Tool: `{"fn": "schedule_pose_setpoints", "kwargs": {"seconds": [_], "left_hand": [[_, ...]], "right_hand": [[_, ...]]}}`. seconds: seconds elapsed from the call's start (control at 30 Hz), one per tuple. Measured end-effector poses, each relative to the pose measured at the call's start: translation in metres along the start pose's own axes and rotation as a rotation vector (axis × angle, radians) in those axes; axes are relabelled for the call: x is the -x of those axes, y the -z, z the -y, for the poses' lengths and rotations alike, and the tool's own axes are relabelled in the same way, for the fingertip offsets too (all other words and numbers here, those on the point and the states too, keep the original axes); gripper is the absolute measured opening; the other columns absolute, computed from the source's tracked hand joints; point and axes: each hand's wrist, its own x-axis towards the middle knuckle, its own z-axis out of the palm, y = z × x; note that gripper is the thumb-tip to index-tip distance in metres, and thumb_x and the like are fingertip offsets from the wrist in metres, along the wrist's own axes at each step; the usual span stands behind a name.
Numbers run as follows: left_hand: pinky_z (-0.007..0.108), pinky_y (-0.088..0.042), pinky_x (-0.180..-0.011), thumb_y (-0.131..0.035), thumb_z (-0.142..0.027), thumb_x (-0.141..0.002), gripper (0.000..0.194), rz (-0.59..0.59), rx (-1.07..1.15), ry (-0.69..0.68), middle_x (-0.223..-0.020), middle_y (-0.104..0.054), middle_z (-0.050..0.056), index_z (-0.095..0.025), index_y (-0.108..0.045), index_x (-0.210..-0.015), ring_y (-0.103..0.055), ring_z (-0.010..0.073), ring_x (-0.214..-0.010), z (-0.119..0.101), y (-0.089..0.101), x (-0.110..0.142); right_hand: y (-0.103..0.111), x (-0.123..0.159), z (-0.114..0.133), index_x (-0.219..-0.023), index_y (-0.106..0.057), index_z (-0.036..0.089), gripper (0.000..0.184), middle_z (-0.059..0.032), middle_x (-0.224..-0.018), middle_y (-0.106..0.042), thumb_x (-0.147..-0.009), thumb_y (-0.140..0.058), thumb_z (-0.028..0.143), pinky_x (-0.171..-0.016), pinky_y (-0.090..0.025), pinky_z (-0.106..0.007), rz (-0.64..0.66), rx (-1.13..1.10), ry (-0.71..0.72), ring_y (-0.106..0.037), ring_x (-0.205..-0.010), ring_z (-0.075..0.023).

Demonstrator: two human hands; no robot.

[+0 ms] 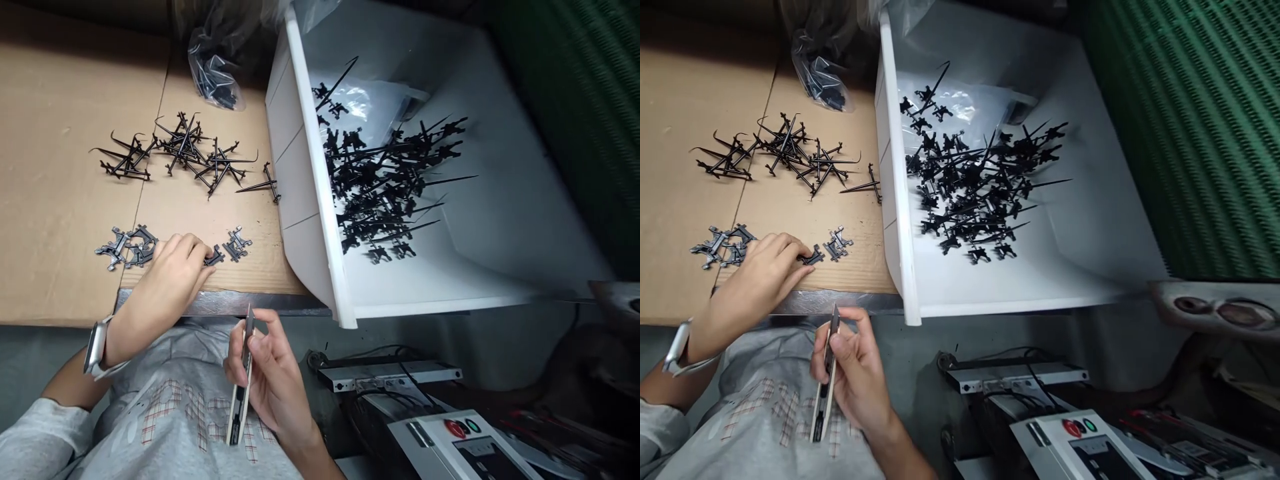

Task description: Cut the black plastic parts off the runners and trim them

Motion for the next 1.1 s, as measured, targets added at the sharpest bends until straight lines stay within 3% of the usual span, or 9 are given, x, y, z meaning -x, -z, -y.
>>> {"fn": "schedule_pose_setpoints", "kwargs": {"seconds": [0.17,0.27,0.37,0.47,0.57,0.67,0.83,0.97,1.1], "left_hand": [[0.036,-0.052,-0.081,-0.061,-0.028,-0.102,0.016,0.052,0.423,0.219,-0.091,-0.075,0.007,-0.019,-0.066,-0.091,-0.072,0.0245,-0.086,0.004,0.009,-0.001],[0.031,-0.051,-0.069,-0.061,-0.039,-0.099,0.022,0.055,0.742,0.329,-0.080,-0.072,0.003,-0.021,-0.066,-0.088,-0.069,0.0200,-0.075,0.000,0.014,-0.001],[0.023,-0.048,-0.056,-0.072,-0.043,-0.091,0.024,-0.003,1.123,0.423,-0.069,-0.064,-0.002,-0.020,-0.068,-0.089,-0.060,0.0133,-0.060,-0.008,0.016,-0.002],[0.018,-0.048,-0.052,-0.080,-0.036,-0.084,0.022,-0.148,1.329,0.521,-0.067,-0.063,-0.003,-0.018,-0.069,-0.091,-0.058,0.0100,-0.059,-0.023,0.015,-0.002],[0.016,-0.048,-0.049,-0.083,-0.033,-0.083,0.022,-0.226,1.429,0.602,-0.072,-0.066,-0.002,-0.018,-0.069,-0.091,-0.062,0.0100,-0.061,-0.040,0.014,-0.003],[0.014,-0.047,-0.047,-0.082,-0.028,-0.085,0.018,-0.229,1.497,0.627,-0.066,-0.060,-0.006,-0.019,-0.066,-0.088,-0.057,0.0064,-0.052,-0.051,0.016,-0.003],[0.010,-0.042,-0.044,-0.077,-0.023,-0.090,0.020,-0.249,1.588,0.623,-0.058,-0.051,-0.013,-0.021,-0.058,-0.086,-0.049,0.0026,-0.042,-0.055,0.014,-0.002],[0.010,-0.036,-0.038,-0.078,-0.024,-0.092,0.026,-0.280,1.611,0.613,-0.059,-0.057,-0.012,-0.022,-0.053,-0.086,-0.046,0.0018,-0.036,-0.057,0.011,-0.004],[0.012,-0.033,-0.035,-0.084,-0.030,-0.089,0.028,-0.251,1.617,0.596,-0.050,-0.050,-0.015,-0.023,-0.057,-0.091,-0.044,0.0043,-0.031,-0.058,0.012,-0.006]], "right_hand": [[0.005,-0.018,0.014,-0.120,-0.072,0.034,0.013,0.0006,-0.091,-0.072,-0.109,-0.066,0.038,-0.061,-0.054,-0.027,0.068,0.207,0.249,-0.060,-0.063,-0.0117],[0.006,-0.029,0.028,-0.127,-0.077,0.033,0.026,-0.0035,-0.104,-0.077,-0.107,-0.066,0.018,-0.077,-0.060,-0.030,0.133,0.426,0.437,-0.070,-0.085,-0.0154],[0.004,-0.038,0.039,-0.149,-0.065,0.031,0.054,-0.0073,-0.109,-0.078,-0.104,-0.058,0.002,-0.080,-0.063,-0.033,0.190,0.779,0.711,-0.074,-0.095,-0.0193],[0.001,-0.045,0.044,-0.166,-0.045,0.030,0.072,-0.0054,-0.099,-0.077,-0.103,-0.057,-0.001,-0.069,-0.064,-0.032,0.170,0.969,0.876,-0.071,-0.081,-0.0198],[-0.002,-0.050,0.046,-0.171,-0.036,0.027,0.077,-0.0053,-0.096,-0.078,-0.103,-0.057,0.000,-0.064,-0.065,-0.033,0.191,1.055,0.914,-0.069,-0.075,-0.0202],[-0.004,-0.051,0.050,-0.171,-0.038,0.023,0.075,-0.0090,-0.103,-0.081,-0.103,-0.057,-0.001,-0.068,-0.067,-0.034,0.190,1.076,0.925,-0.073,-0.080,-0.0213],[-0.003,-0.049,0.056,-0.167,-0.048,0.021,0.071,-0.0131,-0.114,-0.083,-0.100,-0.058,-0.004,-0.075,-0.069,-0.036,0.204,1.089,0.924,-0.078,-0.092,-0.0237],[0.001,-0.047,0.057,-0.168,-0.046,0.024,0.078,-0.0143,-0.121,-0.083,-0.097,-0.057,-0.005,-0.078,-0.070,-0.039,0.219,1.066,0.870,-0.079,-0.097,-0.0258],[0.001,-0.046,0.058,-0.169,-0.046,0.027,0.075,-0.0128,-0.121,-0.084,-0.100,-0.057,-0.002,-0.074,-0.070,-0.039,0.215,1.035,0.859,-0.079,-0.093,-0.0245]]}}
